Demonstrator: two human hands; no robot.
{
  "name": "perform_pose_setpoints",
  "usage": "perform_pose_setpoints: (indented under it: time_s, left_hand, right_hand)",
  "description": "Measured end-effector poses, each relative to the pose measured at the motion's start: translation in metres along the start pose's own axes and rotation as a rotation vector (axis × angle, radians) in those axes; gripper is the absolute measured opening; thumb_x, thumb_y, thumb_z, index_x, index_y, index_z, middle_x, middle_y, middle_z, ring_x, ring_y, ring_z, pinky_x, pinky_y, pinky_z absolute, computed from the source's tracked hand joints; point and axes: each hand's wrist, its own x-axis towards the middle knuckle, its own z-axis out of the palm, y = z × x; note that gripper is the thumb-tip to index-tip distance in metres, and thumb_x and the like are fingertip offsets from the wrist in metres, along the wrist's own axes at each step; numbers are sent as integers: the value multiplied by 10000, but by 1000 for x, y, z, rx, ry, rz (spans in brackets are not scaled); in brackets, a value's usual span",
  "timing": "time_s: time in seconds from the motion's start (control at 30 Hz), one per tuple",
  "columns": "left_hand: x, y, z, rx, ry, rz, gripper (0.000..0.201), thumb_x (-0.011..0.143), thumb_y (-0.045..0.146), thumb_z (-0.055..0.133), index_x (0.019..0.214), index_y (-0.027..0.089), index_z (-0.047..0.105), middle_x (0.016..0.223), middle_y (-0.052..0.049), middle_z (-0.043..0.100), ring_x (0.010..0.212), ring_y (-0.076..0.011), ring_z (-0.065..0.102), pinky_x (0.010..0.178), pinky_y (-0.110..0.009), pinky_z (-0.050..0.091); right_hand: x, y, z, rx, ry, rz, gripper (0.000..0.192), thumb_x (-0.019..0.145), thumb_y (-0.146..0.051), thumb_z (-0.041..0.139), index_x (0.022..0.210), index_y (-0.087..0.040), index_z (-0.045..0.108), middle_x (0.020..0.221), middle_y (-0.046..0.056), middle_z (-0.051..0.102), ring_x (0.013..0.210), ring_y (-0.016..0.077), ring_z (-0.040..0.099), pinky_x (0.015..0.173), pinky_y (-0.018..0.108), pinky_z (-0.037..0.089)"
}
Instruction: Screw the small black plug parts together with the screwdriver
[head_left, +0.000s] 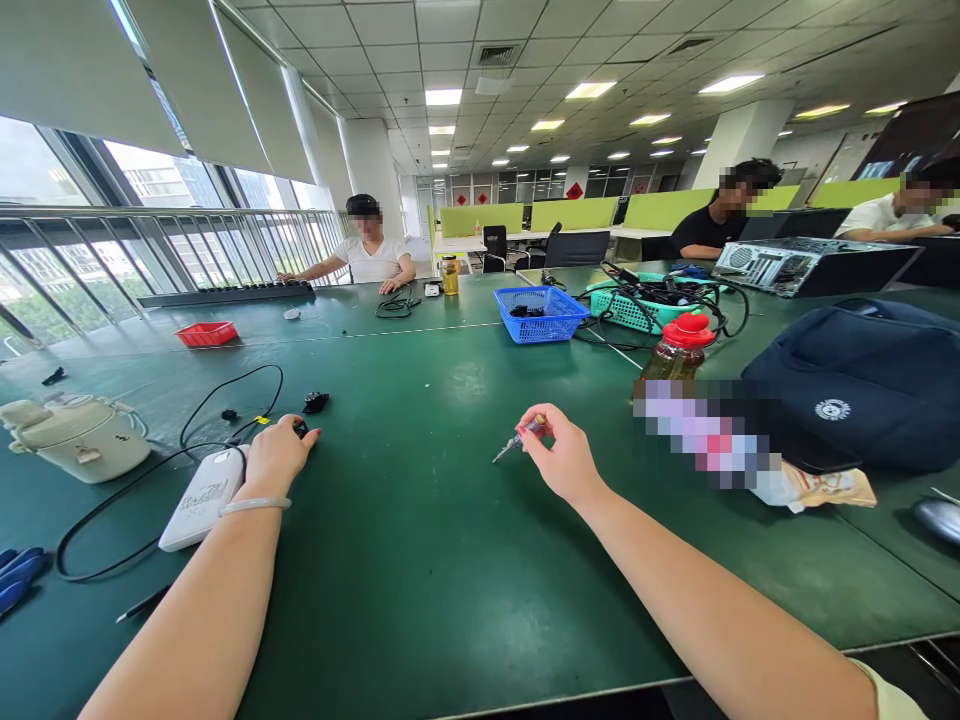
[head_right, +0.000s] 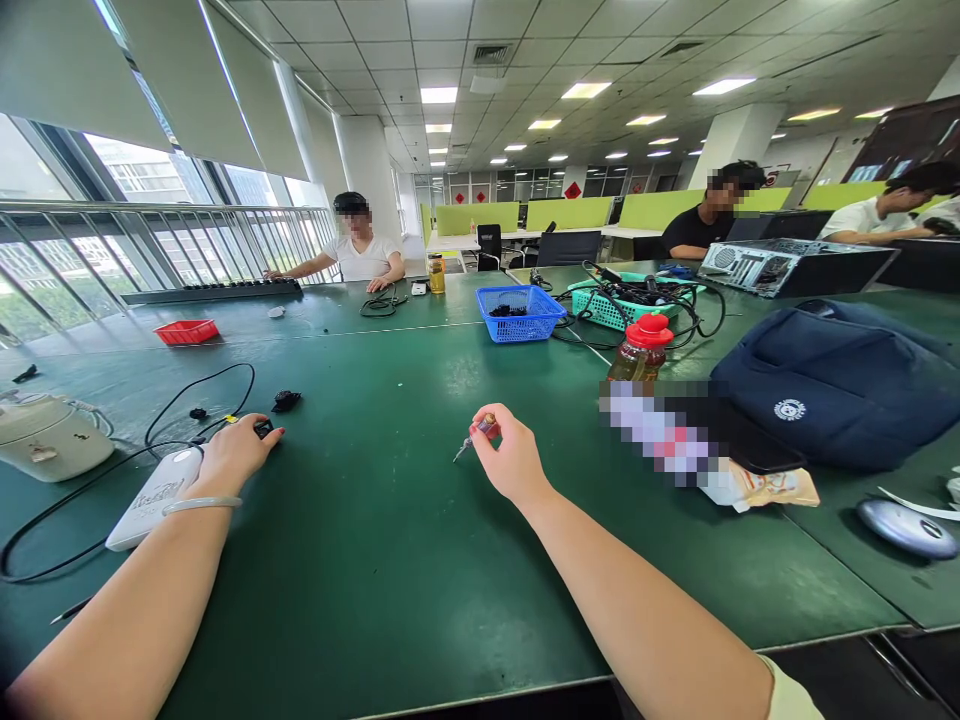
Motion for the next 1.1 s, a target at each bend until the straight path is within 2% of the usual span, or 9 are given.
perform_pose_setpoints:
  time_s: [0.17, 0.63, 0.83, 1.1]
  left_hand:
    - [2, 0, 2, 37, 25, 33, 519, 887, 419, 499, 1285, 103, 606, 1161, -213, 682, 1094, -367, 623, 904, -430, 490]
    - [10, -6, 14, 27, -6, -36, 542, 858, 473, 485, 1247, 136, 651, 1129, -192, 702, 1058, -369, 636, 860, -426, 498]
    - [13, -10, 18, 34, -27, -46, 614, 867, 539, 428, 1279, 131, 629, 1133, -200, 698, 1053, -377, 632, 849, -438, 499]
    - [12, -12, 17, 84, 28, 27, 515, 876, 407, 442, 1234, 107, 658, 1189, -223, 666, 1111, -371, 597, 928, -440, 468]
  right_hand:
    - [0, -1, 0, -4, -5, 5, 138, 854, -364, 559, 864, -227, 559, 770, 23, 668, 685, 186, 646, 634, 312, 507]
    - [0, -1, 0, -3, -13, 14, 144, 854, -374, 551, 871, -231, 561, 783, 24, 668, 687, 185, 639, 634, 310, 509]
    - [0, -1, 0, -11, -14, 7, 166, 863, -395, 549, 875, -229, 559, 768, 20, 665, 691, 186, 644, 654, 317, 518]
    - [0, -3, -1, -19, -21, 16, 153, 859, -382, 547, 877, -230, 560, 802, 29, 670, 700, 187, 639, 655, 321, 519]
